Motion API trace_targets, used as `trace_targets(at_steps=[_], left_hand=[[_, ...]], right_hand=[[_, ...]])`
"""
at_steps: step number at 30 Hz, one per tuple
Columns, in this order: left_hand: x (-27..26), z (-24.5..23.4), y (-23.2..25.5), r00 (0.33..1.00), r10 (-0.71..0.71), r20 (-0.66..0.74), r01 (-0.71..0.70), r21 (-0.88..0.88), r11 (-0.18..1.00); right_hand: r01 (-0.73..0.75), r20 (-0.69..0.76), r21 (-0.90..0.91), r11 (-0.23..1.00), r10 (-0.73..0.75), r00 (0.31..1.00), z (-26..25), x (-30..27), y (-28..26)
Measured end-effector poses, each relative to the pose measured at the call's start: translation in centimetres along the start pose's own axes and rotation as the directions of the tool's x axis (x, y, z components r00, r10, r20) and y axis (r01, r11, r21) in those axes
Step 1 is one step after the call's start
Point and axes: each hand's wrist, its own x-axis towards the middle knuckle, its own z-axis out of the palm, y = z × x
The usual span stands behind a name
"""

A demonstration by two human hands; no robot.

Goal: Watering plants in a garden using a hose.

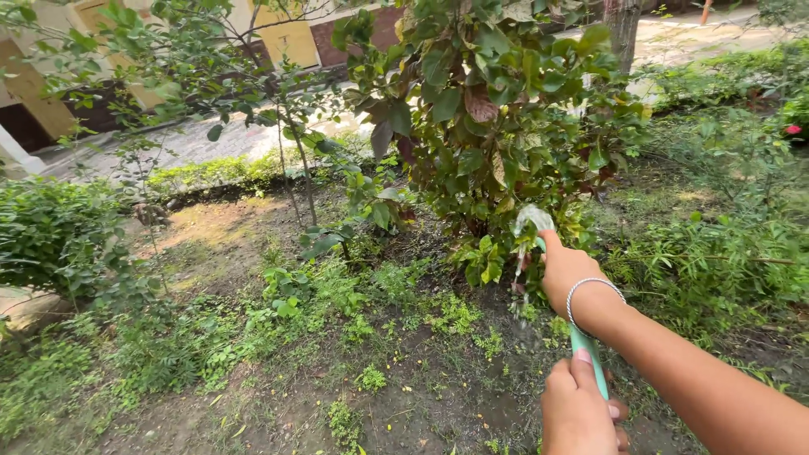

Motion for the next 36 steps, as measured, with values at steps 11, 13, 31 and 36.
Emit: trace_targets(at_steps=[11,13,31,36], left_hand=[[-1.3,4.6,-6.6,0.934,-0.173,0.312,0.098,0.242,0.965],[-1.6,5.1,-9.3,0.89,-0.194,0.413,0.089,0.261,0.961],[-36.7,9.4,-25.5,-0.014,-0.669,0.743,-0.774,0.416,0.478],[-50.4,10.1,-29.2,-0.225,-0.674,0.704,-0.825,0.23,0.516]], right_hand=[[-0.365,-0.17,0.031,0.931,0.364,0.916,-0.5,-5.9,15.2],[-0.508,-0.214,0.076,0.858,0.511,0.832,-0.5,-9.6,18.4],[-0.784,-0.424,0.609,-0.123,0.785,-0.452,-6.1,-71.7,27.1],[-0.673,-0.498,0.722,-0.161,0.555,-0.667,-9.5,-87.8,23.0]])
